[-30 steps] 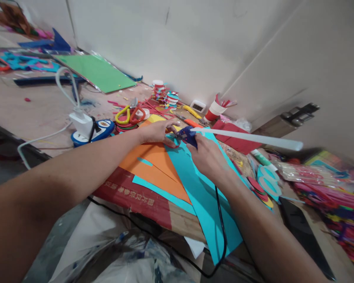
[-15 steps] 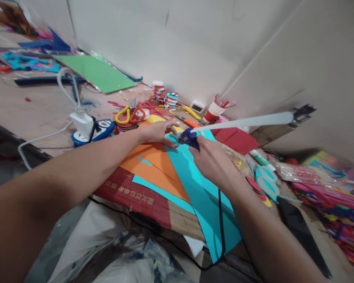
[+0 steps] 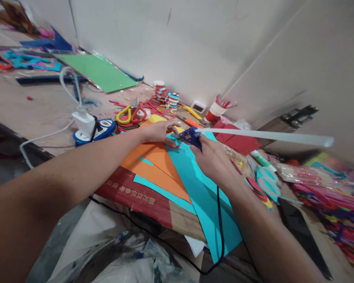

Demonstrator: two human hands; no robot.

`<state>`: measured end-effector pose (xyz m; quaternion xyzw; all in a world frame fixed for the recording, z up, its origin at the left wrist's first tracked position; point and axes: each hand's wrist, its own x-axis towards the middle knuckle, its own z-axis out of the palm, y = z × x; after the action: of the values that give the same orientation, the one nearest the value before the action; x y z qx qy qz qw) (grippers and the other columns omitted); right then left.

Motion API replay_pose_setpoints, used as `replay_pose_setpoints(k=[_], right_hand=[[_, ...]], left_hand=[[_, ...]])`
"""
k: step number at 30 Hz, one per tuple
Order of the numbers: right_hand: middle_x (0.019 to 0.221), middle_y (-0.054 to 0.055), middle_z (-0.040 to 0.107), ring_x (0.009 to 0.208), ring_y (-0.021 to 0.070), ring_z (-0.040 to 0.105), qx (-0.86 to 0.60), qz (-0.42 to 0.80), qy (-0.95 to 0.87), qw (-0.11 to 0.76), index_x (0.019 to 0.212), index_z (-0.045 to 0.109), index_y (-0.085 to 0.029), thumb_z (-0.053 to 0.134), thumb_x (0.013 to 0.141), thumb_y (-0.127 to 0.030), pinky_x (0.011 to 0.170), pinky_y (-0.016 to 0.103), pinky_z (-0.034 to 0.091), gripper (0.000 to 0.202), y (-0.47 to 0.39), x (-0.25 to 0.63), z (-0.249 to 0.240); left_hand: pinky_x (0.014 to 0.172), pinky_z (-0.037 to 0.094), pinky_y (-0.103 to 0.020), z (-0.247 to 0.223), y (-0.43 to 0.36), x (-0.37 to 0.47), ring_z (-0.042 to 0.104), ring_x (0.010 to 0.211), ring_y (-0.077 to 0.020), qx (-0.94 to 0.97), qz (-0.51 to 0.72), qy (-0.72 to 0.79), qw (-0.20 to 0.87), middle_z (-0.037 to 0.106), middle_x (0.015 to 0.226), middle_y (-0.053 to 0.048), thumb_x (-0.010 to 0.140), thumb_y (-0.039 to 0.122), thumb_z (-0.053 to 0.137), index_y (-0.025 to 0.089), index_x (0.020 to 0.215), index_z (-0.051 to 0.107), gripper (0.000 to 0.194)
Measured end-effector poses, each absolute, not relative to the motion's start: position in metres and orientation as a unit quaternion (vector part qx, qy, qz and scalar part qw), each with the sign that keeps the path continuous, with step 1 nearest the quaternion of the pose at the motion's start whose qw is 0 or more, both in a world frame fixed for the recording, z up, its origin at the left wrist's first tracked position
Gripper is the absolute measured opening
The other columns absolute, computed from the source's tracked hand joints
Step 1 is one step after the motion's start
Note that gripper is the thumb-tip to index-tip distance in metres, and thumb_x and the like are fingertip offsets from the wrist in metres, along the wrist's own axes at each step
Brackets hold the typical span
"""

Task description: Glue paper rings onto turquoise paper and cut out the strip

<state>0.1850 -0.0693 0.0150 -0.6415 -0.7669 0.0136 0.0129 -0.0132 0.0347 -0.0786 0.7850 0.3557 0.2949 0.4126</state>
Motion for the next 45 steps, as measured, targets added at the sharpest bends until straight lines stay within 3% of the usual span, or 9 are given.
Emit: replay_pose_setpoints(k=[11,19,28,37,45], right_hand=[[0.113,0.020,0.073,0.101,0.0306,0.069,-0.637,0.007,-0.771,0.018,0.113,0.064,-0.012,0.048,0.101,-0.028,0.076,0.034,0.044,0.026,-0.074,0.185,0.016],[0.127,0.021,0.070,0.115,0.0322,0.066,-0.627,0.036,-0.776,0.060,0.123,0.064,-0.011,0.049,0.101,-0.028,0.087,0.036,0.047,0.031,-0.062,0.189,-0.001],[0.117,0.022,0.073,0.106,0.0340,0.070,-0.627,0.015,-0.777,0.052,0.117,0.067,-0.010,0.050,0.099,-0.026,0.083,0.038,0.050,0.030,-0.069,0.189,0.010],[0.119,0.021,0.073,0.109,0.0348,0.069,-0.618,0.035,-0.781,0.087,0.116,0.066,-0.011,0.051,0.099,-0.027,0.086,0.040,0.050,0.028,-0.065,0.190,0.003],[0.122,0.021,0.072,0.114,0.0343,0.067,-0.614,0.048,-0.782,0.097,0.118,0.065,-0.011,0.051,0.099,-0.027,0.091,0.041,0.050,0.028,-0.062,0.190,-0.003]], left_hand=[[0.104,0.043,-0.038,-0.076,0.035,-0.014,0.063,0.118,-0.0258,0.796,0.279,0.365,0.393,0.072,0.122,-0.010,0.063,0.041,0.086,0.019,0.145,0.050,0.092],[0.105,0.044,-0.041,-0.081,0.038,-0.013,0.062,0.119,-0.0275,0.795,0.290,0.361,0.392,0.068,0.128,-0.012,0.062,0.042,0.087,0.018,0.145,0.050,0.094],[0.107,0.042,-0.041,-0.082,0.039,-0.013,0.063,0.118,-0.0263,0.797,0.291,0.347,0.399,0.071,0.120,-0.009,0.064,0.041,0.086,0.020,0.143,0.051,0.089],[0.100,0.047,-0.041,-0.084,0.040,-0.013,0.061,0.117,-0.0272,0.802,0.306,0.362,0.365,0.063,0.133,-0.013,0.061,0.042,0.088,0.022,0.143,0.053,0.092],[0.101,0.046,-0.040,-0.080,0.037,-0.012,0.063,0.112,-0.0251,0.804,0.299,0.364,0.362,0.068,0.119,-0.009,0.063,0.039,0.088,0.018,0.142,0.053,0.089]])
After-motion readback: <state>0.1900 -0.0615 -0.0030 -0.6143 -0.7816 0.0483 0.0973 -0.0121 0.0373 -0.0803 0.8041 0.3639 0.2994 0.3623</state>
